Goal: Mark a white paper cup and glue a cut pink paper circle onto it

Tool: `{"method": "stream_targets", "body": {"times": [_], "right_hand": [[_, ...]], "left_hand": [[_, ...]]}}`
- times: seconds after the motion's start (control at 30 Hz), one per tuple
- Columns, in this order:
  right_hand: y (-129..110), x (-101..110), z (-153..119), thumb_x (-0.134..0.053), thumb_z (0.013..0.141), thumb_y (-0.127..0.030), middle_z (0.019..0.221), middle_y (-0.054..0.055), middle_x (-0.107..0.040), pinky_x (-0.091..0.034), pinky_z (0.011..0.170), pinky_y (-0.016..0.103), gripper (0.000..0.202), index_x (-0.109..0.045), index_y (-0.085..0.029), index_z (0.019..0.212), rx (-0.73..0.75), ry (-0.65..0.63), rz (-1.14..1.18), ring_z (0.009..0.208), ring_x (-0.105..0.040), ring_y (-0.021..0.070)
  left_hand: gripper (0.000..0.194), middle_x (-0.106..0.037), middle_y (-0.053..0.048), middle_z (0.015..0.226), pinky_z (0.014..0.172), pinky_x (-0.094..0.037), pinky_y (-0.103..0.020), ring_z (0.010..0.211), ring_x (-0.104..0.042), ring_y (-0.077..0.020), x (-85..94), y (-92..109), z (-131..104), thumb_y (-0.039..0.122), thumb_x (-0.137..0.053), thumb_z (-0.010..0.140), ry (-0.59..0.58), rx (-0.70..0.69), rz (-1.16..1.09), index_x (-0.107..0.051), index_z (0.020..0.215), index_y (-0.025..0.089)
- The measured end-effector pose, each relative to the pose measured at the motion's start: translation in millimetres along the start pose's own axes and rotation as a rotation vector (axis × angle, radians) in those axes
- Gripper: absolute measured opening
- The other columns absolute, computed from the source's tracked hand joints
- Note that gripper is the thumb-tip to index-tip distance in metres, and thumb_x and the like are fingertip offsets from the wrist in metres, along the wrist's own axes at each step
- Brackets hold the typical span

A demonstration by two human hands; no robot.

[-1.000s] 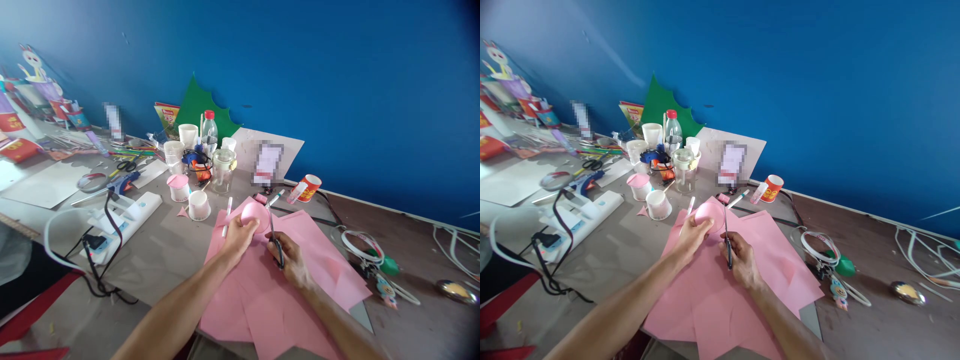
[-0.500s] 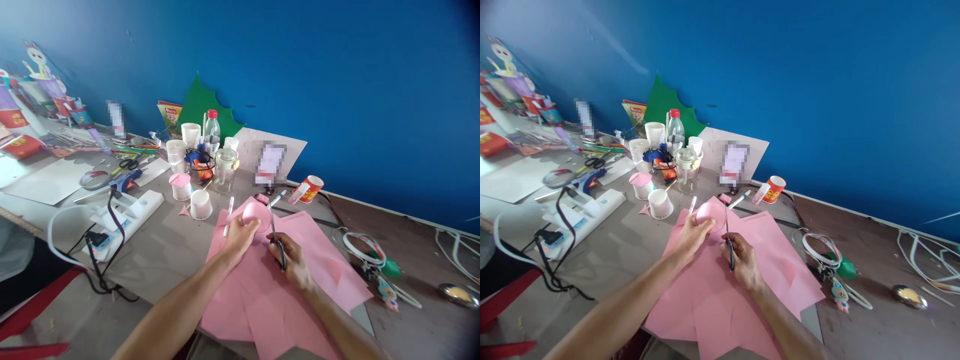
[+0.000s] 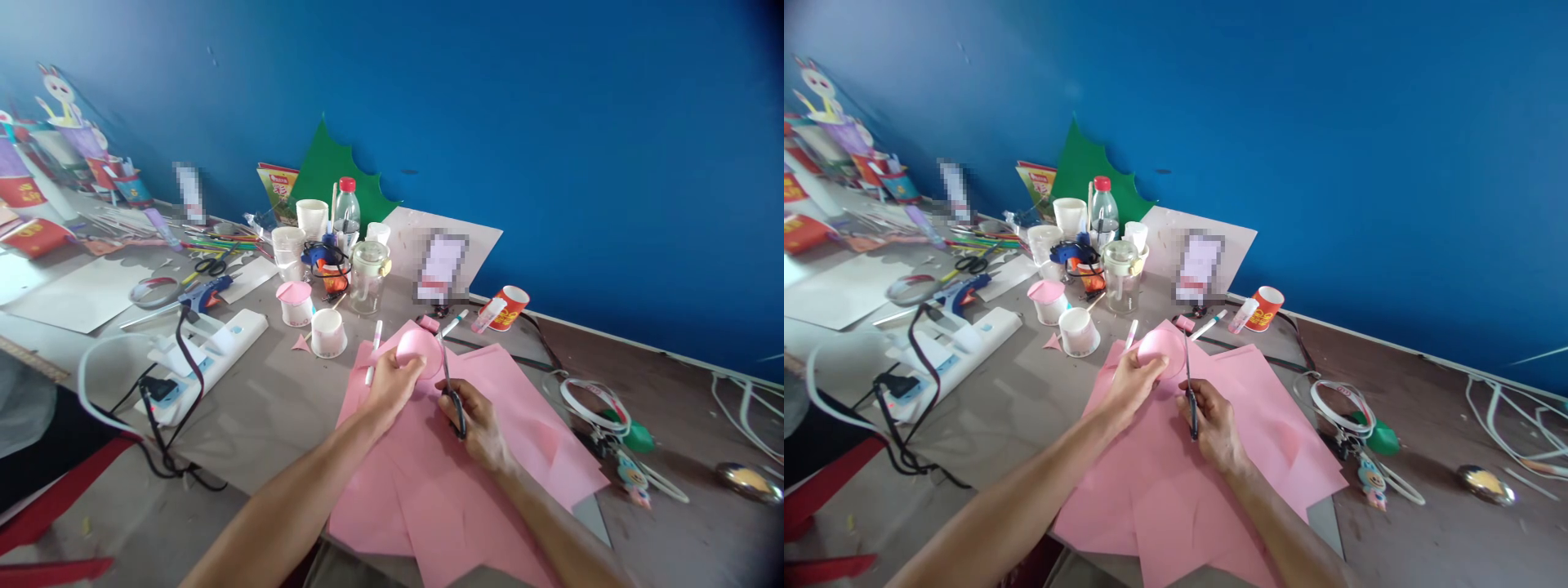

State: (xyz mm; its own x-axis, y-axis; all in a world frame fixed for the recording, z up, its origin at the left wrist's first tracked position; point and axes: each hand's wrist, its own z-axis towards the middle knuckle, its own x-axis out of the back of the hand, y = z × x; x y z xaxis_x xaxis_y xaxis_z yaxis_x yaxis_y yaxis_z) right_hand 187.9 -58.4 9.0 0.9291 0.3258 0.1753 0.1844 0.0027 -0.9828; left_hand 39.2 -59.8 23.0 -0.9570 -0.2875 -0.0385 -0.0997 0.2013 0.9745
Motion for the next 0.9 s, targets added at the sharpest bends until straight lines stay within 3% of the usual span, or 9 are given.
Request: {"method": "stream_targets", "body": {"times": [0.27, 0.47, 0.9], "right_hand": [[1.6, 1.5, -1.1, -0.062, 0.075, -0.064, 0.056, -0.006, -0.045, -0.031, 0.042, 0.022, 0.050, -0.057, -0.018, 0.093, -0.016, -0.026, 0.009, 0.046, -0.038, 0.0091], [1.2, 0.1, -0.1, -0.062, 0.073, -0.066, 0.054, -0.006, -0.045, -0.030, 0.042, 0.023, 0.051, -0.058, -0.018, 0.090, -0.010, -0.012, 0.002, 0.045, -0.036, 0.0092], [2.8, 0.3, 0.4, -0.062, 0.073, -0.065, 0.053, -0.007, -0.044, -0.029, 0.040, 0.022, 0.051, -0.058, -0.018, 0.090, -0.012, -0.017, 0.013, 0.044, -0.037, 0.0088]], "left_hand": [[0.025, -0.029, 0.006, 0.057, 0.045, -0.022, -0.022, 0.049, -0.024, -0.0072, -0.6, -8.9, 5.1, 0.031, -0.058, 0.071, 0.015, -0.037, -0.076, -0.036, 0.065, 0.022], [0.029, -0.024, 0.007, 0.054, 0.044, -0.017, -0.023, 0.048, -0.020, -0.0069, -1.0, -3.1, 2.4, 0.032, -0.054, 0.072, -0.022, -0.033, -0.032, -0.028, 0.062, 0.022], [0.025, -0.027, 0.007, 0.052, 0.043, -0.018, -0.023, 0.047, -0.021, -0.0073, -0.5, -1.9, 3.2, 0.032, -0.055, 0.070, 0.010, -0.014, 0.002, -0.033, 0.063, 0.022]]}}
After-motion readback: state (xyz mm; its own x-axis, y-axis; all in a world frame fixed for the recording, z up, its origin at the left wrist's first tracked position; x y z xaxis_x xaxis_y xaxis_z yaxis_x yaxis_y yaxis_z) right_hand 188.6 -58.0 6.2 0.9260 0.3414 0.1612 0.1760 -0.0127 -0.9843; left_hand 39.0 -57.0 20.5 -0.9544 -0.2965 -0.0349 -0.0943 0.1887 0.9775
